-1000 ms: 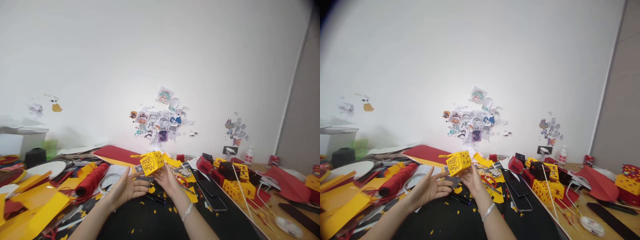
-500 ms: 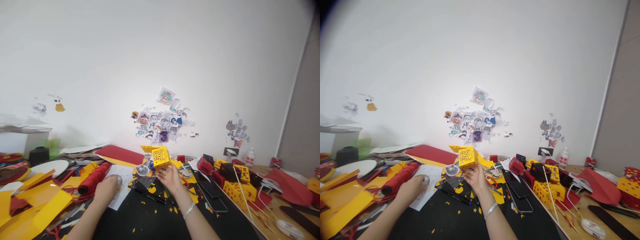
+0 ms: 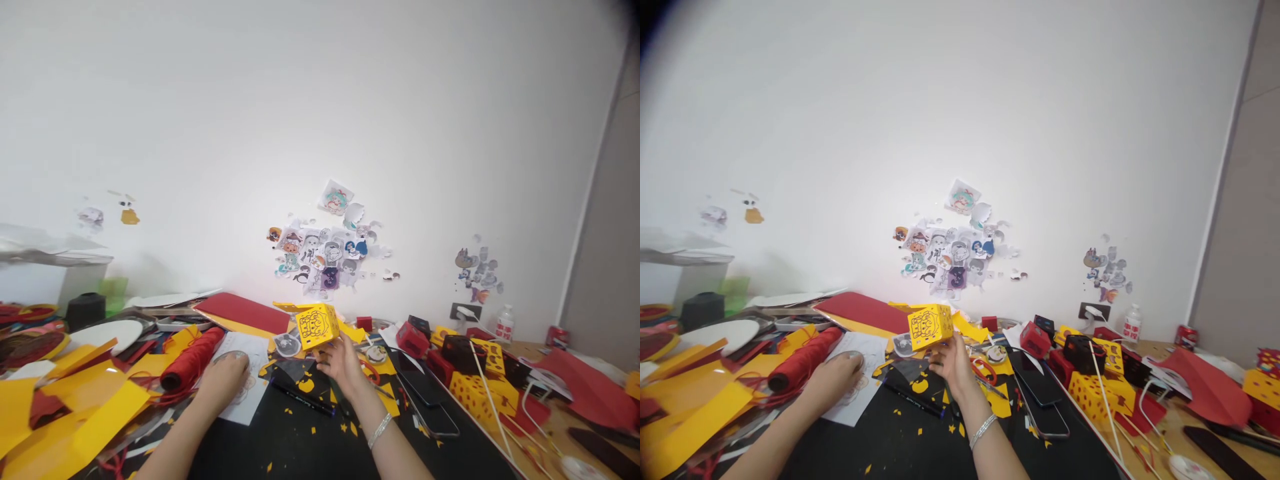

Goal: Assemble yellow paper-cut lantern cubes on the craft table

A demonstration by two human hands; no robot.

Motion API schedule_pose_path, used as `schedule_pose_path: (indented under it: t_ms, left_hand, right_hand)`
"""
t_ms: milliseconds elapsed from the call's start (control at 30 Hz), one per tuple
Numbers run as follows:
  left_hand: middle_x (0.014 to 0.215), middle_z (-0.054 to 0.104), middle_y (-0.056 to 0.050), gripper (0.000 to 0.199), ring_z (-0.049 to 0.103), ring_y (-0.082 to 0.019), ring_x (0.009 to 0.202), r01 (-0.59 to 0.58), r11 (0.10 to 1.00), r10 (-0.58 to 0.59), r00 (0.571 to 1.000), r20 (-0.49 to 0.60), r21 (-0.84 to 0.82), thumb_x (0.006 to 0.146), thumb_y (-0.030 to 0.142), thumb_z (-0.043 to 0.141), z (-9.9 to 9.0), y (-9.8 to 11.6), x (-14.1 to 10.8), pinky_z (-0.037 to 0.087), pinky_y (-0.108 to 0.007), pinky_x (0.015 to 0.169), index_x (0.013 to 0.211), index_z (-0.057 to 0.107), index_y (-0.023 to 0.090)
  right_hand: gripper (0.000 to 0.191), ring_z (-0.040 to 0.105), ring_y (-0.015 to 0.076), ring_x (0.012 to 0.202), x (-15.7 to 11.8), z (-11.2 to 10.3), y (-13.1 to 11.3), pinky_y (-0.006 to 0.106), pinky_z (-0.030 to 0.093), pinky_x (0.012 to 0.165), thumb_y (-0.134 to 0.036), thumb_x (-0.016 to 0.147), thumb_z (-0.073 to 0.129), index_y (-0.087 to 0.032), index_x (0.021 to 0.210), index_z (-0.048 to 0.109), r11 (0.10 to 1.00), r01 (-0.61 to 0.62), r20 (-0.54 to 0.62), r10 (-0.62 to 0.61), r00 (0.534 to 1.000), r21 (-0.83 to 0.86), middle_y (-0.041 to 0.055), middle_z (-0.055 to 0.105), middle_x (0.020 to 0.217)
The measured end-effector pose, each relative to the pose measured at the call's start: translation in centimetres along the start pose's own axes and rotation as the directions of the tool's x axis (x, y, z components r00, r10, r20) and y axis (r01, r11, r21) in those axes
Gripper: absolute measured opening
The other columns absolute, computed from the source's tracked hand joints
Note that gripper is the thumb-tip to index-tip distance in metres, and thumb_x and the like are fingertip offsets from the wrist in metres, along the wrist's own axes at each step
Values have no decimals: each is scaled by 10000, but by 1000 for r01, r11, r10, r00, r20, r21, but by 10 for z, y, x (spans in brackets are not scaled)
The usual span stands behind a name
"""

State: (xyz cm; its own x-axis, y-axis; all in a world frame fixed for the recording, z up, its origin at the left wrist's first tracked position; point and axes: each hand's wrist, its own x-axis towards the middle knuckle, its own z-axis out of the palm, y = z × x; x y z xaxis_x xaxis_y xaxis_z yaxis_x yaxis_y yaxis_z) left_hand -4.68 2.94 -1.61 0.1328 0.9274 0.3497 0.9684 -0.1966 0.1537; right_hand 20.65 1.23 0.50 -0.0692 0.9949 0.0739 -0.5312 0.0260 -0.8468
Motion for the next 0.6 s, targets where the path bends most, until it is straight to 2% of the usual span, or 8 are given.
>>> schedule_pose_path:
  t_ms: [100, 233, 367, 433, 500, 533, 600]
  left_hand:
    - [827, 663, -139, 285, 648, -284, 795, 58, 991, -67, 995, -68, -122, 873, 266, 289, -2, 1, 4, 459, -386, 696, 952, 539, 154]
    - [848, 634, -91, 303, 640, -204, 797, 98, 941, -162, 971, -175, -324, 882, 261, 170, -13, 6, 6, 465, -283, 693, 981, 442, 172]
    - [796, 604, -63, 259, 618, -202, 751, 94, 886, -221, 946, -236, -454, 836, 251, 190, -23, 12, 2, 466, -275, 659, 953, 411, 183]
    - [780, 593, -56, 243, 611, -213, 752, 72, 868, -220, 942, -252, -490, 813, 243, 208, -26, 17, -1, 465, -291, 655, 933, 412, 190]
    - [777, 592, -47, 224, 608, -213, 759, 32, 858, -192, 946, -262, -513, 793, 236, 232, -27, 24, -5, 464, -300, 675, 907, 421, 198]
    - [772, 593, -41, 217, 606, -213, 757, 1, 852, -161, 952, -260, -523, 790, 237, 244, -27, 29, -8, 463, -304, 684, 898, 429, 202]
    - [772, 598, -37, 211, 600, -212, 758, -86, 832, -60, 968, -244, -549, 795, 241, 266, -25, 41, -13, 463, -316, 705, 892, 450, 204]
  right_hand:
    - [393, 586, 110, 477, 2, -2, 3, 206, 453, 469, -519, 811, 461, -149, 910, 549, 987, -4, -71, -8, 997, -162, 28, 663, 691]
    - [388, 576, 114, 446, 3, -9, 13, 202, 434, 425, -524, 794, 480, -159, 889, 570, 941, -44, -66, 23, 998, -336, 22, 656, 661]
    - [212, 545, 118, 443, 5, -16, 22, 194, 371, 385, -393, 769, 567, -184, 769, 600, 870, 54, -79, -106, 991, -489, 1, 623, 622]
    - [100, 568, 127, 564, 6, -16, 23, 196, 399, 449, -298, 741, 615, -199, 732, 608, 857, 115, -93, -186, 978, -502, 8, 627, 708]
    - [59, 568, 140, 733, 3, -13, 19, 205, 443, 594, -236, 723, 640, -224, 779, 627, 813, 221, -99, -322, 942, -538, 14, 624, 855]
    - [96, 553, 148, 789, 1, -9, 17, 216, 447, 669, -223, 723, 644, -238, 817, 636, 764, 293, -79, -407, 910, -575, 17, 614, 915]
    - [152, 535, 166, 818, -8, 1, 14, 253, 438, 754, -233, 747, 627, -256, 897, 647, 619, 442, 36, -556, 830, -649, 27, 599, 969]
